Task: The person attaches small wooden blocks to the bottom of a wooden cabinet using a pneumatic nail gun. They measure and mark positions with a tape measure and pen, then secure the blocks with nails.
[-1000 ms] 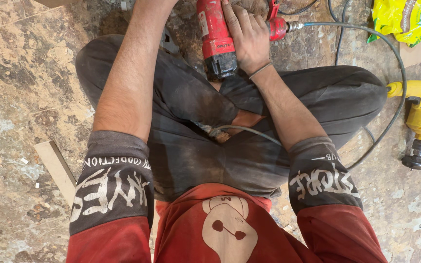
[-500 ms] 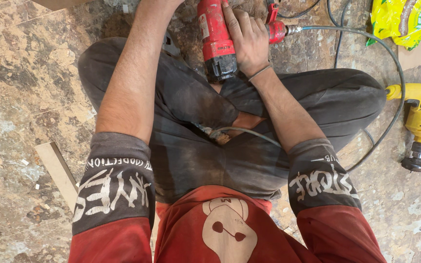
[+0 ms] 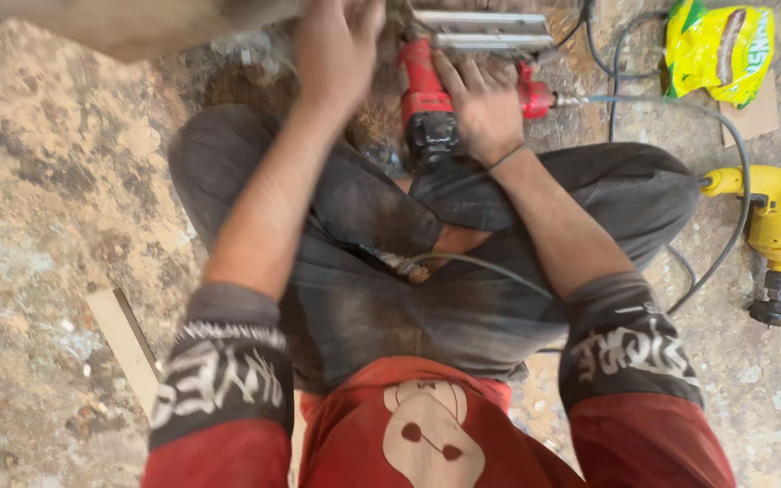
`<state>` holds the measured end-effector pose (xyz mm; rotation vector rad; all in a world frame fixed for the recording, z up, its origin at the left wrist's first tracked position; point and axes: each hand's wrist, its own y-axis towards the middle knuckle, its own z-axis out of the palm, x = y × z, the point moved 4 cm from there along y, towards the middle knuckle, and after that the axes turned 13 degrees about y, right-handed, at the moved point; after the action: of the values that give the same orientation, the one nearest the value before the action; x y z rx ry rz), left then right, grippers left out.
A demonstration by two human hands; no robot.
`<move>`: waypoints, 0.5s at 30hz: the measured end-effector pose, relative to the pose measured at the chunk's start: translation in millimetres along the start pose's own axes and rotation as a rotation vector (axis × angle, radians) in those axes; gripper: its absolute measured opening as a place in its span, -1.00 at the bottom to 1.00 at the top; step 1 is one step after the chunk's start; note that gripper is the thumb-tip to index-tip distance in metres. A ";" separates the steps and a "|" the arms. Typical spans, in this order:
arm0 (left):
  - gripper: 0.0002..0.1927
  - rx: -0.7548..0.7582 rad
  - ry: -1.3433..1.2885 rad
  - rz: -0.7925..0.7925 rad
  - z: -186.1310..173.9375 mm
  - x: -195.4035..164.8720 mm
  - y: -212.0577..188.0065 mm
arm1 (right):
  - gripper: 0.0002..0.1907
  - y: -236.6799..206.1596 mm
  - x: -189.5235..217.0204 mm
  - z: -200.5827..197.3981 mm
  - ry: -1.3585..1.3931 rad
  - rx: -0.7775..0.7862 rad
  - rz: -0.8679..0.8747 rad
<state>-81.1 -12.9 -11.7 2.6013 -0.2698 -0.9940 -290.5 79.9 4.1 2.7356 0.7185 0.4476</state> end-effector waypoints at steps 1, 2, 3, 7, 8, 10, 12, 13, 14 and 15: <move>-0.79 0.040 0.000 -0.049 7.1 -5.4 -19.5 | -0.24 0.7 -10.1 -0.8 0.022 0.076 0.047; -0.78 0.145 0.039 -0.085 18.0 -12.2 -39.5 | -0.09 -0.5 -21.6 -2.3 0.046 0.156 0.094; -0.73 0.347 0.192 -0.048 34.6 -19.9 -56.0 | 0.07 -4.0 -32.5 -3.1 0.075 0.244 0.140; -0.40 0.575 0.337 0.034 89.6 -59.7 -103.9 | -0.29 -10.9 -76.5 -13.7 -0.016 0.289 0.078; -0.30 0.487 0.344 0.056 94.9 -68.9 -108.5 | -0.30 -15.3 -84.1 -15.0 0.010 0.305 0.058; -0.16 0.405 0.393 0.096 104.9 -78.8 -105.5 | -0.31 -21.8 -94.9 -12.7 0.029 0.342 0.056; -0.09 0.433 0.471 0.116 111.9 -83.9 -102.0 | -0.29 -27.7 -98.6 -5.6 0.023 0.403 0.094; -0.12 0.487 0.439 0.072 114.7 -84.3 -100.4 | -0.29 -28.8 -99.7 -3.0 0.037 0.417 0.119; -0.15 0.538 0.409 0.032 117.3 -83.6 -97.2 | -0.28 -28.7 -100.9 -0.8 0.050 0.426 0.144; -0.18 0.586 0.378 0.001 119.9 -81.6 -92.3 | -0.28 -28.0 -102.8 0.4 0.059 0.427 0.173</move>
<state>-217.0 66.8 -80.6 3.2388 -0.5261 -0.4388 -387.5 50.5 -28.8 3.2156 0.6579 0.4577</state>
